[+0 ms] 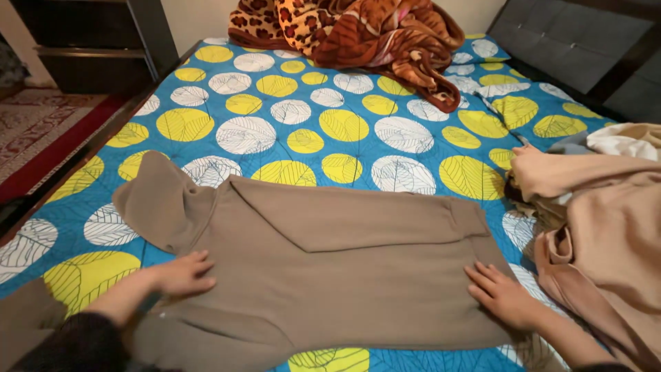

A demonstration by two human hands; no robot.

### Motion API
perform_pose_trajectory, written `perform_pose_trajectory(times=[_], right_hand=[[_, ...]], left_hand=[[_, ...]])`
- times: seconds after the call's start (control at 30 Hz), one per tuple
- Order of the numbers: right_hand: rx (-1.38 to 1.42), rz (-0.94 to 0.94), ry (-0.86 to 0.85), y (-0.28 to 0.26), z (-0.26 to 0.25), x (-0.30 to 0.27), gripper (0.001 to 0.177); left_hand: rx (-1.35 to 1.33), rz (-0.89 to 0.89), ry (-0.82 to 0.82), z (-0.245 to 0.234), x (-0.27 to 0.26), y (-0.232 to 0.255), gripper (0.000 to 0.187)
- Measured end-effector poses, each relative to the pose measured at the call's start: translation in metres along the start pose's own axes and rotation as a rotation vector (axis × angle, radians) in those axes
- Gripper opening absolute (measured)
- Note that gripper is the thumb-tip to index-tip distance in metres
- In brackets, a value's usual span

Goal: Folding a brown garment on a bed.

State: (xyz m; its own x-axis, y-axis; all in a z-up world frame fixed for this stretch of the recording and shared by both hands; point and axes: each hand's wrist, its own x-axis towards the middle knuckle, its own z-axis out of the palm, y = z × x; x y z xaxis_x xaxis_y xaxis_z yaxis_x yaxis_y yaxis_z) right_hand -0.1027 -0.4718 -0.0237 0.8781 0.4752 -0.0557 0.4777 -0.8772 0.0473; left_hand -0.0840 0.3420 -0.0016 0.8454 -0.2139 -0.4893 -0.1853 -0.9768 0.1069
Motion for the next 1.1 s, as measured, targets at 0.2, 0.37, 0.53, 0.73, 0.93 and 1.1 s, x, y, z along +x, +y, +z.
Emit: perform_pose_trajectory(times=[0.2,0.37,0.53,0.73,0.93,1.1], right_hand=[[0.124,0.103,0.193,-0.033,-0.024,-0.074,0.065],[0.029,0.085,0.298,-0.007,0.015,-0.120,0.061],[0.237,0.514,0.123,0.016,0.012,-0.137,0.084],[0.191,0.166,0.361,-0.034,-0.038,-0.126,0.070],[0.271,0.137,0.456,-0.040,-0.037,-0.119,0.037],[0.502,0.347,0.499,-0.028,-0.033,-0.106,0.026]], left_hand=[[-0.115,0.038,0.145,0.032,-0.086,-0.001,0.076],[-0.540,-0.160,0.231,0.027,-0.146,0.037,0.078],[-0.650,-0.244,0.107,0.062,-0.158,0.004,0.103],[-0.315,-0.197,-0.096,0.048,-0.173,0.000,0.092],[-0.495,-0.101,-0.055,0.097,-0.154,-0.088,0.088],[-1.101,-0.060,0.081,0.063,-0.165,-0.092,0.073]])
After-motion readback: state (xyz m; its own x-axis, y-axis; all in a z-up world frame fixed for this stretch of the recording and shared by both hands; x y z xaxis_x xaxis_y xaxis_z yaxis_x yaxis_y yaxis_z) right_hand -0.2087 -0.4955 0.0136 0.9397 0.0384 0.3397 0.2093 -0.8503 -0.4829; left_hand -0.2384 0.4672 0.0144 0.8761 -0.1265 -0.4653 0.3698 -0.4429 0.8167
